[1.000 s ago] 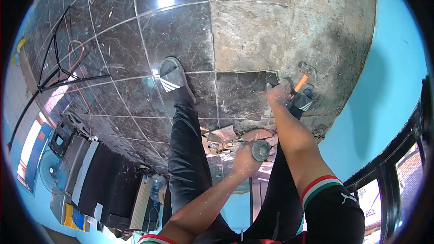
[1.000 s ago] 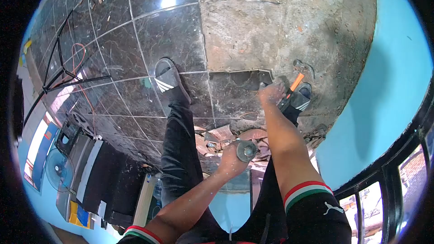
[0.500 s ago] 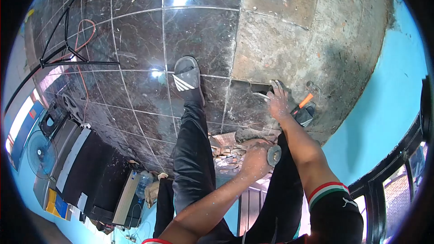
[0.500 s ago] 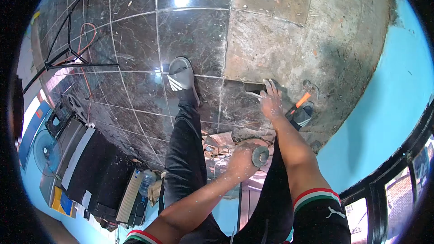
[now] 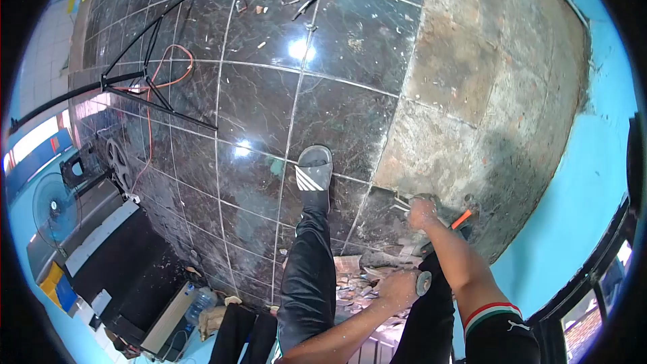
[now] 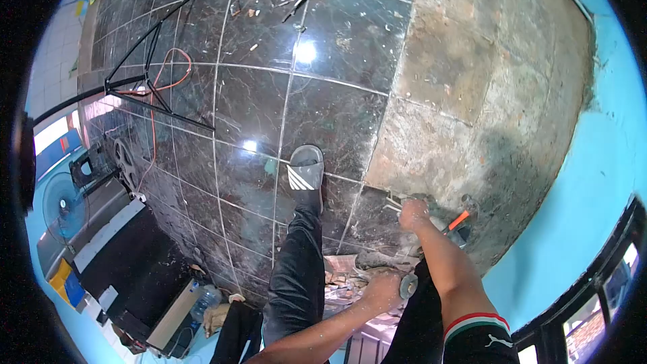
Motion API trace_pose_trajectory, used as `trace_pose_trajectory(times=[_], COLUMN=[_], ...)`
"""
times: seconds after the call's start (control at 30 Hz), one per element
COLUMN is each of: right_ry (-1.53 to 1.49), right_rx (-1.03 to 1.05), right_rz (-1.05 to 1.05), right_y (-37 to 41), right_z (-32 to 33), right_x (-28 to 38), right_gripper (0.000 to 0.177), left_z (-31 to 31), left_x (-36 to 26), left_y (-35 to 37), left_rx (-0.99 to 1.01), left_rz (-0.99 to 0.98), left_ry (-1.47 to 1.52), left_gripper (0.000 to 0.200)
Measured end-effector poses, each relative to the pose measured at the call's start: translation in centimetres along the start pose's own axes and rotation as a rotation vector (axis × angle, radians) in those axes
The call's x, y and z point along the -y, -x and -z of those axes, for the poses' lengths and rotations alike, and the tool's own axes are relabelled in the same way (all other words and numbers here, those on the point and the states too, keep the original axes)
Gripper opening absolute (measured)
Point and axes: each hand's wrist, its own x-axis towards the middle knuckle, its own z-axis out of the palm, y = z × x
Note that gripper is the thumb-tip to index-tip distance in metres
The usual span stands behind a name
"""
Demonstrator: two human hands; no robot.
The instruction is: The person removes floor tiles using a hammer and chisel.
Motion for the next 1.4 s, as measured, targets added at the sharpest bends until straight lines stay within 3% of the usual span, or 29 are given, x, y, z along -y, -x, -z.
trace_pose_trajectory(times=[0.03, 0.13, 0.2, 0.23, 0.3, 0.37, 0.4, 0.43, 0.47, 0.53, 0.57, 0.67, 0.73, 0.8, 0.83, 0.9, 1.0, 1.03, 1.13, 1.23, 1.4], right_ry=[-0.031, -0.192, -0.356, -0.305, -0.533, -0.670, -0.729, -0.934, -1.103, -1.083, -1.216, -1.109, -0.975, -0.489, -0.478, -0.239, 0.002, 0.023, -0.053, -0.153, -0.277], right_rx=[-0.009, -0.363, -0.426, -0.677, -0.599, -0.670, -0.738, -0.824, -0.653, -0.598, -0.569, -0.642, -0.671, -0.902, -0.877, -0.635, -0.637, -0.657, -0.559, -0.651, -0.246], right_rz=[0.006, 0.056, 0.062, 0.066, 0.166, 0.314, 0.288, 0.446, 0.446, 0.557, 0.590, 0.494, 0.422, 0.406, 0.351, 0.178, 0.212, 0.265, 0.135, 0.059, 0.098], right_y=[0.2, -1.4, -2.5, -2.4, -2.4, -6.5, -8.9, -8.1, -8.3, -7.0, -8.0, -8.5, -7.5, -11.1, -9.6, -7.7, -3.7, -1.3, 0.0, -0.5, -1.5], right_z=[1.5, 5.4, 10.8, 13.8, 21.9, 27.7, 30.4, 33.3, 36.4, 40.4, 40.8, 38.0, 32.9, 24.3, 20.0, 11.7, 0.9, -0.4, -4.3, -4.0, -2.6], right_x=[0.6, 2.4, 4.7, 6.8, 10.0, 12.3, 13.9, 15.6, 16.8, 18.3, 18.5, 17.0, 14.6, 10.3, 9.1, 6.5, 5.3, 6.2, 7.6, 8.1, 6.1], right_gripper=[0.042, 0.043, 0.047, 0.047, 0.043, 0.043, 0.028, 0.030, 0.031, 0.032, 0.036, 0.039, 0.039, 0.039, 0.039, 0.054, 0.067, 0.070, 0.072, 0.072, 0.043], left_z=[0.5, 1.9, 1.6, 1.6, 2.0, 2.6, 2.9, 3.0, 2.7, 2.0, 1.9, 2.3, 1.8, 2.5, 2.7, 2.9, 3.6, 3.8, 2.9, 1.7, 0.6], left_x=[-0.2, -0.6, -0.4, -0.4, -0.5, -0.4, -0.3, -0.3, -0.1, 0.2, 0.2, 0.0, 0.3, 0.4, 0.5, 0.7, 1.1, 1.1, 1.5, 1.4, 2.2], left_y=[0.1, 0.3, 0.3, 0.4, 0.6, 0.6, 0.5, 0.4, 0.3, 0.2, 0.1, 0.4, 0.5, 0.5, 0.5, 0.2, 0.1, 0.1, -0.3, -0.1, -0.6], left_rx=[0.001, 0.071, -0.029, -0.080, -0.092, -0.102, -0.103, -0.102, -0.121, -0.148, -0.156, -0.142, -0.128, -0.077, -0.050, 0.000, -0.029, -0.036, -0.008, -0.083, -0.003], left_rz=[-0.006, -0.013, -0.061, -0.080, -0.058, -0.041, -0.037, -0.032, -0.053, -0.093, -0.100, -0.088, -0.076, -0.043, 0.028, 0.163, 0.184, 0.185, 0.172, 0.152, 0.133], left_ry=[0.015, -0.025, 0.012, 0.029, 0.041, 0.056, 0.065, 0.074, 0.066, 0.051, 0.061, 0.115, 0.053, 0.013, 0.007, -0.014, -0.095, -0.093, -0.032, -0.077, -0.116], left_gripper=[0.023, 0.026, 0.028, 0.028, 0.028, 0.029, 0.030, 0.031, 0.032, 0.033, 0.033, 0.034, 0.034, 0.032, 0.030, 0.027, 0.033, 0.033, 0.030, 0.023, 0.023])
